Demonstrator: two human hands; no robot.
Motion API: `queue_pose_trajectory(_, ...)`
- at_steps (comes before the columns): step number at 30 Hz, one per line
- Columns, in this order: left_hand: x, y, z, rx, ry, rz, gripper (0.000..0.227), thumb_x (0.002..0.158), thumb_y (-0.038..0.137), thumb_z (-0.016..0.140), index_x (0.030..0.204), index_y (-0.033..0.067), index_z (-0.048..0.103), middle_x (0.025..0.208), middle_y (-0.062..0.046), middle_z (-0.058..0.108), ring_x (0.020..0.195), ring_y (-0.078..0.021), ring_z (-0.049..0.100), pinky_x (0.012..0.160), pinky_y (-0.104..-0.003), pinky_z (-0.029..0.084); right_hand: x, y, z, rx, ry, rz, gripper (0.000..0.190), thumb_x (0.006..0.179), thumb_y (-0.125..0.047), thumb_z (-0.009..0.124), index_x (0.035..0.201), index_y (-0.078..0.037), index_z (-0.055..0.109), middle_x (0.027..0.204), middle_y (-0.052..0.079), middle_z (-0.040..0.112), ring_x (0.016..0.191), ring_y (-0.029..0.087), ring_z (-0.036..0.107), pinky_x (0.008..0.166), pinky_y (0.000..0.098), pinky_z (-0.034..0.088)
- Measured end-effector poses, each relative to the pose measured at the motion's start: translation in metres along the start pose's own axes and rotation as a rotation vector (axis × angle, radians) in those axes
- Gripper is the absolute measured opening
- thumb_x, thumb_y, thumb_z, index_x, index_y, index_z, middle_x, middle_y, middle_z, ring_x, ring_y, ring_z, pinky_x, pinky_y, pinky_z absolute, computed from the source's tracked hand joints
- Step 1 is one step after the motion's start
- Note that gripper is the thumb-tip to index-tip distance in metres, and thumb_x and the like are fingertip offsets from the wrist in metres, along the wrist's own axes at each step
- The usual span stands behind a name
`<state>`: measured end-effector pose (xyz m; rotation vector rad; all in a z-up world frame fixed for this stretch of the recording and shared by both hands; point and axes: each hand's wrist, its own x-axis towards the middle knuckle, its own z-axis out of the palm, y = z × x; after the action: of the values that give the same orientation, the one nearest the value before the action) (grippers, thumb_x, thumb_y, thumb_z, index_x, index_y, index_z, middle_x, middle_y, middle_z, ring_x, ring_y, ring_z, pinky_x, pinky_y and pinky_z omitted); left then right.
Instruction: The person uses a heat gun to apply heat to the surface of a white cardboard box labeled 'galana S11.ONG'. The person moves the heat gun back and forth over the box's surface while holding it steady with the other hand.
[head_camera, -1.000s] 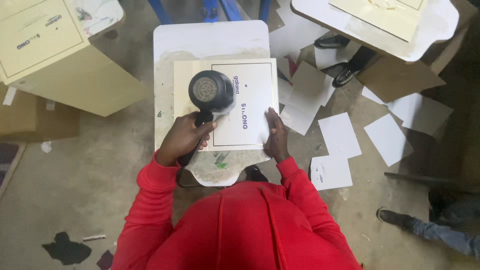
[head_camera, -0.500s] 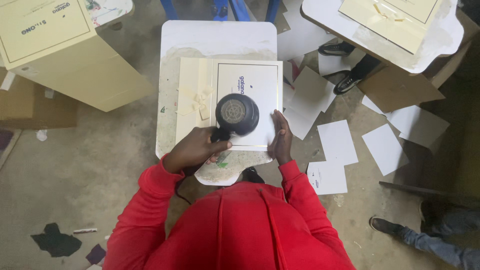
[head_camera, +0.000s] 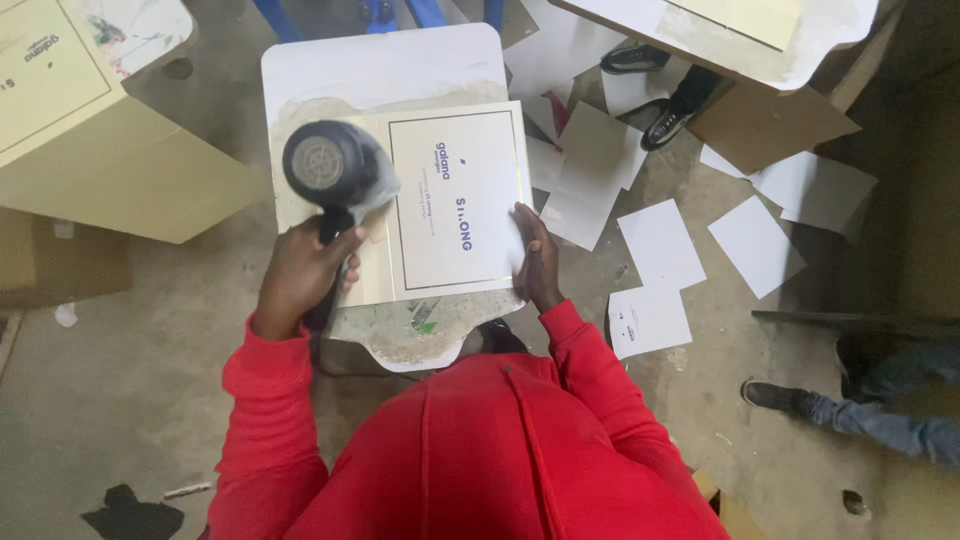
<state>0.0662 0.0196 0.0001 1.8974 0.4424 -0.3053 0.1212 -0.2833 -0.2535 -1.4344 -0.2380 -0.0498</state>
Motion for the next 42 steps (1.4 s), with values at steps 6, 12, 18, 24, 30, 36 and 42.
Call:
queue_pose_trajectory(6, -0.061, 0.008, -0.005, 0.118, -0.104, -0.210, 0.046, 0.093, 0.026, 0.070, 0.102, -0.0181, 0.062, 0.073, -0.036, 0.068, 0.062, -0.0369, 0.072, 0.057, -0.046, 0.063, 0.001, 0.007, -0.001, 0.040, 0.025, -0.005, 0.104, 0.091, -0.084, 0.028, 0.151, 0.000, 0.040, 0.151, 0.025, 0.046, 0.141, 0.042, 0.045, 0.122, 0.0551, 0.030)
queue_pose_trajectory(12, -0.069, -0.003, 0.024, 0.141, -0.320, -0.258, 0.043, 0.087, 0.028, 0.075, 0.101, -0.0112, 0.065, 0.074, -0.028, 0.071, 0.058, -0.0281, 0.072, 0.055, -0.037, 0.064, 0.001, 0.000, 0.000, 0.030, 0.007, 0.003, 0.102, 0.093, -0.082, 0.025, 0.151, 0.001, 0.040, 0.150, 0.027, 0.046, 0.141, 0.043, 0.044, 0.122, 0.0571, 0.030)
queue_pose_trajectory(18, -0.042, 0.013, 0.053, 0.146, -0.347, -0.094, 0.041, 0.091, 0.030, 0.071, 0.100, -0.0093, 0.064, 0.070, -0.025, 0.070, 0.053, -0.0239, 0.070, 0.050, -0.034, 0.061, 0.000, 0.001, 0.000, 0.018, 0.013, -0.012, 0.098, 0.096, -0.078, 0.022, 0.149, 0.003, 0.041, 0.148, 0.027, 0.048, 0.140, 0.043, 0.046, 0.121, 0.0568, 0.032)
queue_pose_trajectory(24, 0.000, 0.018, 0.060, 0.055, -0.254, -0.038, 0.045, 0.092, 0.032, 0.072, 0.108, -0.0096, 0.063, 0.069, -0.024, 0.068, 0.054, -0.0240, 0.070, 0.048, -0.032, 0.060, -0.001, -0.001, 0.003, -0.015, -0.051, -0.026, 0.099, 0.093, -0.080, 0.028, 0.151, 0.000, 0.040, 0.153, 0.025, 0.043, 0.143, 0.041, 0.043, 0.122, 0.0556, 0.031)
queue_pose_trajectory(30, 0.040, 0.020, 0.045, -0.032, -0.110, 0.036, 0.044, 0.093, 0.031, 0.073, 0.106, -0.0096, 0.063, 0.067, -0.022, 0.067, 0.056, -0.0233, 0.071, 0.048, -0.032, 0.063, -0.001, -0.012, 0.005, -0.072, -0.097, -0.032, 0.104, 0.090, -0.084, 0.032, 0.151, 0.001, 0.038, 0.153, 0.027, 0.040, 0.142, 0.045, 0.042, 0.121, 0.0588, 0.031)
queue_pose_trajectory(36, 0.066, 0.034, 0.040, -0.056, -0.062, 0.101, 0.040, 0.097, 0.030, 0.070, 0.102, -0.0092, 0.062, 0.071, -0.021, 0.067, 0.060, -0.0238, 0.073, 0.053, -0.032, 0.065, -0.001, -0.002, 0.002, -0.069, -0.091, -0.027, 0.105, 0.090, -0.084, 0.032, 0.151, 0.002, 0.038, 0.153, 0.026, 0.040, 0.143, 0.044, 0.041, 0.122, 0.0559, 0.030)
queue_pose_trajectory(42, 0.067, 0.032, 0.041, 0.008, -0.102, 0.053, 0.041, 0.095, 0.030, 0.071, 0.102, -0.0095, 0.063, 0.069, -0.021, 0.067, 0.058, -0.0240, 0.073, 0.051, -0.034, 0.065, -0.002, -0.005, 0.004, -0.041, -0.056, -0.027, 0.103, 0.091, -0.083, 0.030, 0.151, 0.001, 0.038, 0.153, 0.025, 0.041, 0.143, 0.042, 0.042, 0.123, 0.0544, 0.030)
